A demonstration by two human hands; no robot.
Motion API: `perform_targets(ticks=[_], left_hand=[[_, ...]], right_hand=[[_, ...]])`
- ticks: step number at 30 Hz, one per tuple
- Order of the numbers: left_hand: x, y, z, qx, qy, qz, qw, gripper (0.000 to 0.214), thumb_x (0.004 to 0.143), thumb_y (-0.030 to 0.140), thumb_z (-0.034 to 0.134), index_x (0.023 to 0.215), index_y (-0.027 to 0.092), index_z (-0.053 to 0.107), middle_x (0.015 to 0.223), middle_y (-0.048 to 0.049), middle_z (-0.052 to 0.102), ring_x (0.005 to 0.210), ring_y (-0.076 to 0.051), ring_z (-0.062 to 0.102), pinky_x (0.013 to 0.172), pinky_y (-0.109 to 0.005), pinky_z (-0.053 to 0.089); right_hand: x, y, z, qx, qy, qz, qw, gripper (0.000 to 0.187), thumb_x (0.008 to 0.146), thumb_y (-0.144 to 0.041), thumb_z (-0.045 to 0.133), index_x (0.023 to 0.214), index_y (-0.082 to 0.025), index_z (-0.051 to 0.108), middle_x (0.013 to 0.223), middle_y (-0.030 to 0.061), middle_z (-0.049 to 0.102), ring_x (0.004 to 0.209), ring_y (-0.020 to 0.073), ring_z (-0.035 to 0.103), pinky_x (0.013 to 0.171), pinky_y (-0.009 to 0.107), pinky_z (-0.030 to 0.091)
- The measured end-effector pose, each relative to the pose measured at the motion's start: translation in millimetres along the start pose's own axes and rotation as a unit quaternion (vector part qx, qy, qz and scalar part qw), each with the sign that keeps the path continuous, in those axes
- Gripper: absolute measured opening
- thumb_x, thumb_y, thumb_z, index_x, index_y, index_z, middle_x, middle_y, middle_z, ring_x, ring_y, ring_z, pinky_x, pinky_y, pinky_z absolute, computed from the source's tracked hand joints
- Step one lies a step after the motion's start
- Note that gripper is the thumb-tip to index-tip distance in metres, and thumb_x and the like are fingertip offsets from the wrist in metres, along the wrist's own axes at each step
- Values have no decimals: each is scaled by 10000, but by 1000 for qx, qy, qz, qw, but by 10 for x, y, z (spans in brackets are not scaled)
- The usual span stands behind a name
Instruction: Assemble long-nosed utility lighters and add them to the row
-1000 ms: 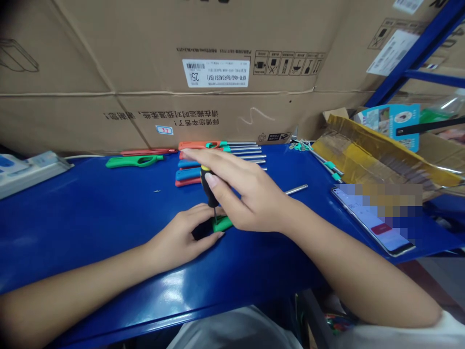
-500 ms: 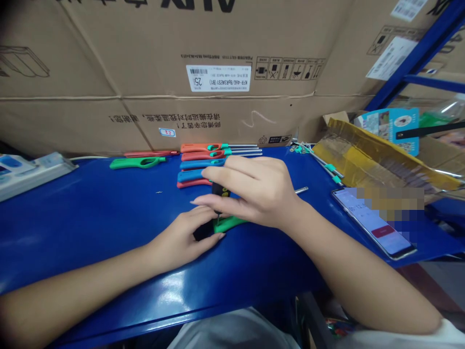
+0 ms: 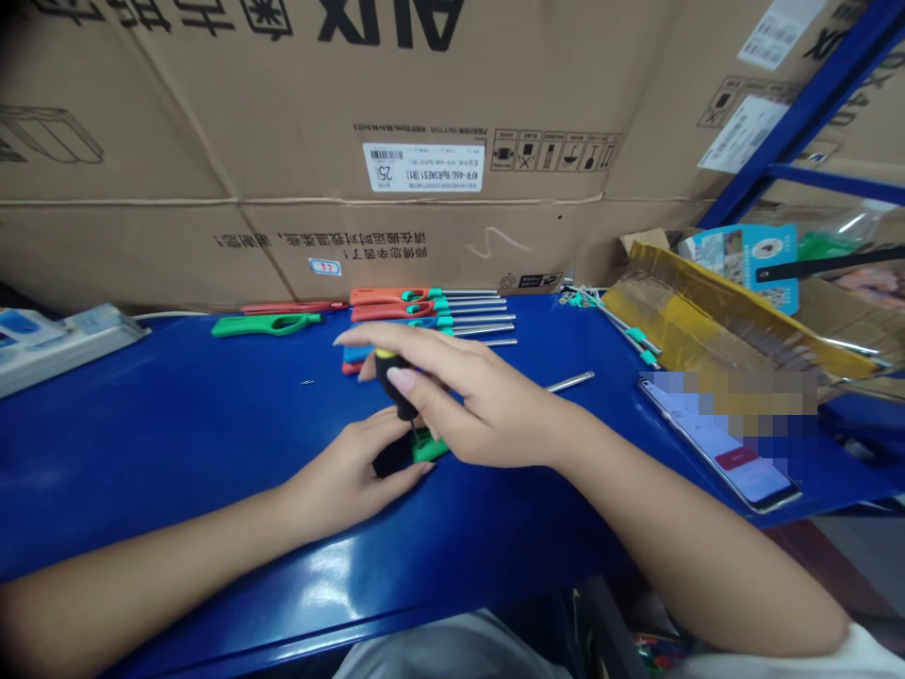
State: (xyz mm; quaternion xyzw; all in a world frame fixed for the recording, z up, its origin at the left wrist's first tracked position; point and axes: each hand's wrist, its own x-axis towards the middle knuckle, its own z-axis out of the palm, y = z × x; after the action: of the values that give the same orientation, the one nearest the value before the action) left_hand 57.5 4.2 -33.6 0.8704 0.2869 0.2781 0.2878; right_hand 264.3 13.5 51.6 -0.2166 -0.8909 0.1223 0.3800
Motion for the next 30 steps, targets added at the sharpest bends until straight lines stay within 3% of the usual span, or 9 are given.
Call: perform_targets(ticks=[3, 5, 9, 11, 15, 20, 24, 26, 30], left_hand=[[-7, -11, 13, 2, 8, -1, 1000, 288, 925, 184, 675, 1210, 217, 650, 1161, -55, 739, 1059, -242, 678, 939, -375, 547], [-10, -19, 21, 3, 13, -4, 1000, 309, 924, 185, 678, 1230, 216, 651, 1165, -58, 738, 1069, -243, 674, 946, -376, 543], [-10, -23, 23, -14, 3, -16, 1000, 272, 920, 168, 667, 1188, 213, 671, 1129, -50, 732, 1055, -229, 675, 932, -353, 545], [-12, -22, 23, -18, 4, -19, 1000, 272, 918, 166, 668, 1186, 210, 670, 1154, -53, 730, 1077, -231, 676, 954, -358, 540], [-14, -9, 15, -10, 2, -15, 1000, 261, 930, 193, 674, 1191, 202, 661, 1152, -62, 739, 1075, -244, 677, 961, -379, 536], [-2, 19, -6, -6, -8, -15, 1000, 228, 937, 191, 676, 1165, 202, 661, 1139, -62, 733, 1055, -236, 670, 935, -366, 542], [1, 18, -5, 2, 0, -5, 1000, 261, 934, 187, 682, 1192, 208, 651, 1126, -56, 743, 1037, -235, 677, 921, -364, 547], [4, 18, -7, 3, 2, -4, 1000, 258, 938, 202, 684, 1194, 203, 655, 1117, -61, 740, 1038, -236, 677, 927, -366, 548], [4, 18, -13, -3, -7, -6, 1000, 276, 953, 222, 674, 1227, 201, 655, 1151, -69, 727, 1083, -236, 661, 968, -375, 537]], right_hand=[[-15, -10, 56, -79, 61, -31, 995, 248, 998, -308, 636, 1211, -187, 672, 929, 32, 734, 835, 133, 695, 768, 243, 554], [-28, -15, 80, -143, 98, -57, 983, 267, 976, -367, 669, 1167, -182, 690, 870, 30, 725, 767, 136, 677, 701, 244, 536], [-21, -40, 90, 44, 13, 12, 999, 394, 1078, -206, 381, 1442, -171, 527, 1200, 101, 718, 1075, 154, 684, 841, 274, 568], [-15, -40, 99, 86, 13, 18, 996, 363, 1065, -210, 446, 1407, -182, 563, 1122, 74, 735, 988, 133, 697, 809, 249, 570], [-22, -15, 101, -112, 125, -48, 985, 239, 960, -275, 680, 1163, -152, 705, 839, 32, 728, 741, 130, 666, 719, 248, 547], [-6, -7, -31, 67, -19, 42, 997, 420, 1046, -169, 452, 1460, -171, 523, 1307, 103, 704, 1037, 133, 706, 815, 244, 582], [-24, 33, -100, -74, 46, -28, 996, 341, 930, -333, 736, 1233, -182, 705, 1076, 58, 794, 911, 148, 737, 821, 235, 571], [-39, 42, -107, -93, 54, -32, 994, 370, 981, -317, 660, 1319, -166, 669, 1080, 70, 793, 967, 165, 741, 919, 278, 562], [-41, 26, -104, 38, 7, -6, 999, 413, 1040, -150, 458, 1435, -165, 579, 1206, 72, 763, 1095, 140, 718, 981, 278, 552]])
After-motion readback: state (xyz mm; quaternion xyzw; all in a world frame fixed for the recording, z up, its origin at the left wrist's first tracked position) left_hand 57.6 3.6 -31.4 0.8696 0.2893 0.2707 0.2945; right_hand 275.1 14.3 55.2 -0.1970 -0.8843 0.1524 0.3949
